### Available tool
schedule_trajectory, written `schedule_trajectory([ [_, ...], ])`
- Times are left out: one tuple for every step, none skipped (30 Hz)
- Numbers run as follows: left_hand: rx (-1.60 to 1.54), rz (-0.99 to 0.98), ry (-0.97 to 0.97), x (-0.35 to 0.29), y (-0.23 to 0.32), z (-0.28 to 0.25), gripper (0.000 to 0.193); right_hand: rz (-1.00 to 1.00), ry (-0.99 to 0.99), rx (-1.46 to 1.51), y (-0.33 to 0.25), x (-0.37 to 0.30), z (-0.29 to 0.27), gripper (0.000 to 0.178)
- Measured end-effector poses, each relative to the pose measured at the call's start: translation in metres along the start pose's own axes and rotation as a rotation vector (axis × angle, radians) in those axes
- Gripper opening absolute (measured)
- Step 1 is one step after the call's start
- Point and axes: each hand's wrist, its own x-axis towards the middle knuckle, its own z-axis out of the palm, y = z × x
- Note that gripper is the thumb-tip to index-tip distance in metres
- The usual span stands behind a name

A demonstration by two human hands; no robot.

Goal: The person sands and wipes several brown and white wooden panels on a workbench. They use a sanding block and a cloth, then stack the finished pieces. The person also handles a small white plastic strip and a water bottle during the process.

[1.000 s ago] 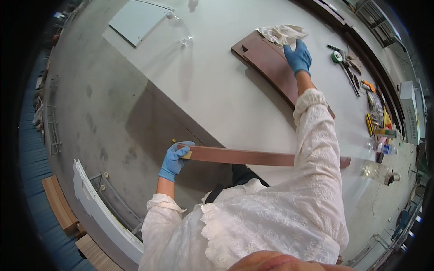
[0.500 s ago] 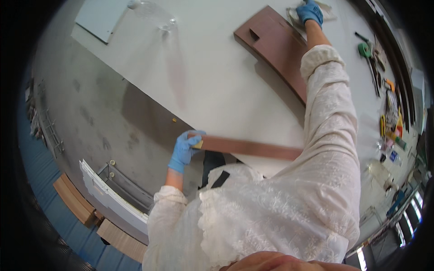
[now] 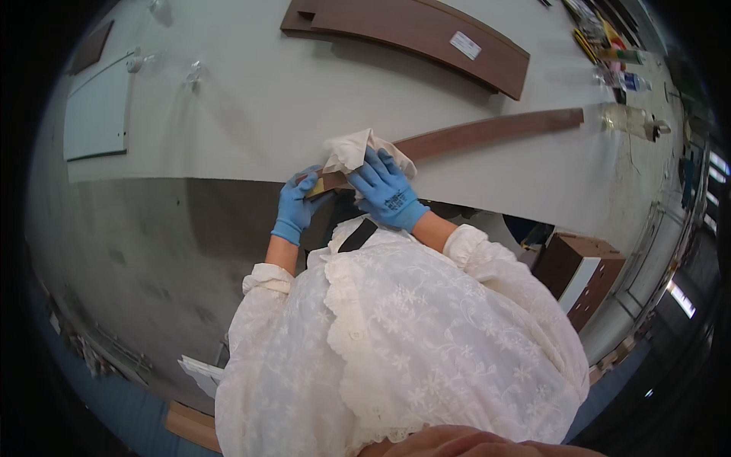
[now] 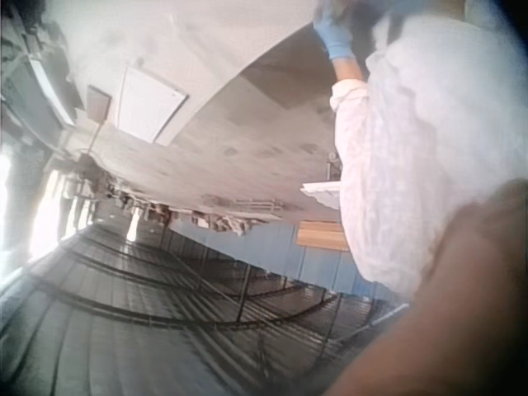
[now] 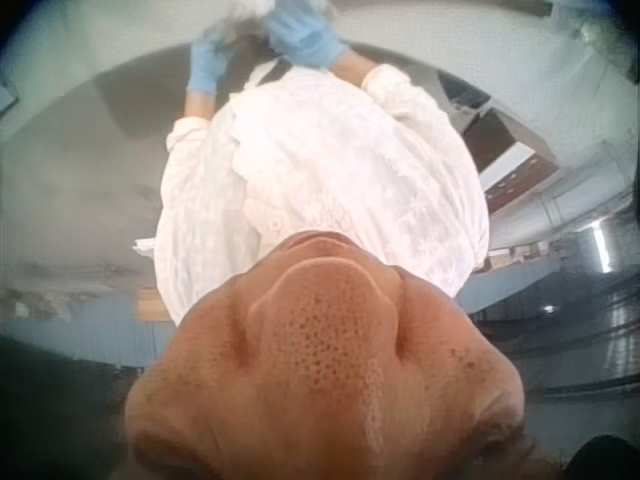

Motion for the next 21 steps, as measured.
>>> schedule_trajectory([
  [0.041, 0.058, -0.054, 0.001, 0.001, 0.000, 0.039, 0.049, 0.068, 0.011, 0.000, -0.011, 0.012, 0.053],
  [0.056, 0.060, -0.068, 0.002, 0.002, -0.002, 0.041, 0.073, 0.084, 0.013, 0.009, -0.017, 0.026, 0.052],
  [0.041, 0.027, -0.036, 0.000, 0.000, -0.003, 0.043, 0.061, -0.007, 0.010, 0.026, -0.026, 0.033, 0.054],
  [0.034, 0.002, -0.022, 0.002, 0.000, -0.004, 0.042, 0.122, 0.072, -0.069, 0.035, -0.042, 0.037, 0.054],
  [0.056, 0.046, -0.048, 0.004, 0.001, -0.005, 0.042, 0.162, 0.140, -0.164, 0.055, -0.050, 0.036, 0.054],
  [0.050, 0.049, -0.016, 0.004, -0.002, -0.006, 0.041, 0.193, 0.220, -0.218, 0.086, -0.063, 0.024, 0.053],
  [0.025, 0.035, 0.018, 0.003, -0.005, -0.007, 0.041, 0.229, 0.218, -0.281, 0.119, -0.083, 0.005, 0.052],
  [0.038, 0.049, 0.009, 0.003, -0.006, -0.008, 0.041, 0.270, 0.372, -0.235, 0.153, -0.102, -0.021, 0.047],
  [0.040, 0.063, -0.012, 0.003, -0.008, -0.010, 0.040, 0.321, 0.499, -0.192, 0.191, -0.111, -0.043, 0.042],
  [0.035, 0.081, -0.017, 0.005, -0.008, -0.010, 0.040, 0.400, 0.498, -0.332, 0.223, -0.125, -0.071, 0.039],
  [0.053, 0.093, -0.044, 0.006, -0.008, -0.010, 0.040, 0.394, 0.586, -0.333, 0.251, -0.130, -0.092, 0.039],
  [0.066, 0.094, -0.049, 0.004, -0.008, -0.011, 0.040, 0.578, 0.505, -0.339, 0.263, -0.137, -0.106, 0.039],
  [0.055, 0.095, -0.060, 0.004, -0.007, -0.010, 0.040, 0.533, 0.508, -0.336, 0.260, -0.139, -0.104, 0.040],
  [0.109, 0.097, -0.023, 0.005, -0.006, -0.009, 0.040, 0.501, 0.556, -0.316, 0.249, -0.133, -0.096, 0.040],
  [0.118, 0.109, 0.003, 0.005, -0.006, -0.008, 0.041, 0.389, 0.638, -0.320, 0.233, -0.123, -0.085, 0.041],
  [0.079, 0.086, 0.032, 0.005, -0.006, -0.007, 0.041, 0.380, 0.586, -0.264, 0.201, -0.113, -0.060, 0.042],
  [0.132, 0.107, 0.025, 0.005, -0.007, -0.006, 0.041, 0.370, 0.410, -0.274, 0.163, -0.105, -0.032, 0.043],
  [0.135, 0.103, 0.023, 0.004, -0.005, -0.006, 0.042, 0.350, 0.291, -0.212, 0.121, -0.093, -0.005, 0.043],
  [0.108, 0.096, 0.023, 0.004, -0.006, -0.006, 0.042, 0.268, 0.099, -0.115, 0.083, -0.088, 0.012, 0.043],
  [0.148, 0.099, 0.035, 0.005, -0.005, -0.006, 0.042, 0.252, 0.185, -0.128, 0.083, -0.087, 0.013, 0.042],
  [0.152, 0.098, 0.050, 0.005, -0.005, -0.007, 0.043, 0.227, 0.199, -0.144, 0.083, -0.088, 0.012, 0.041],
])
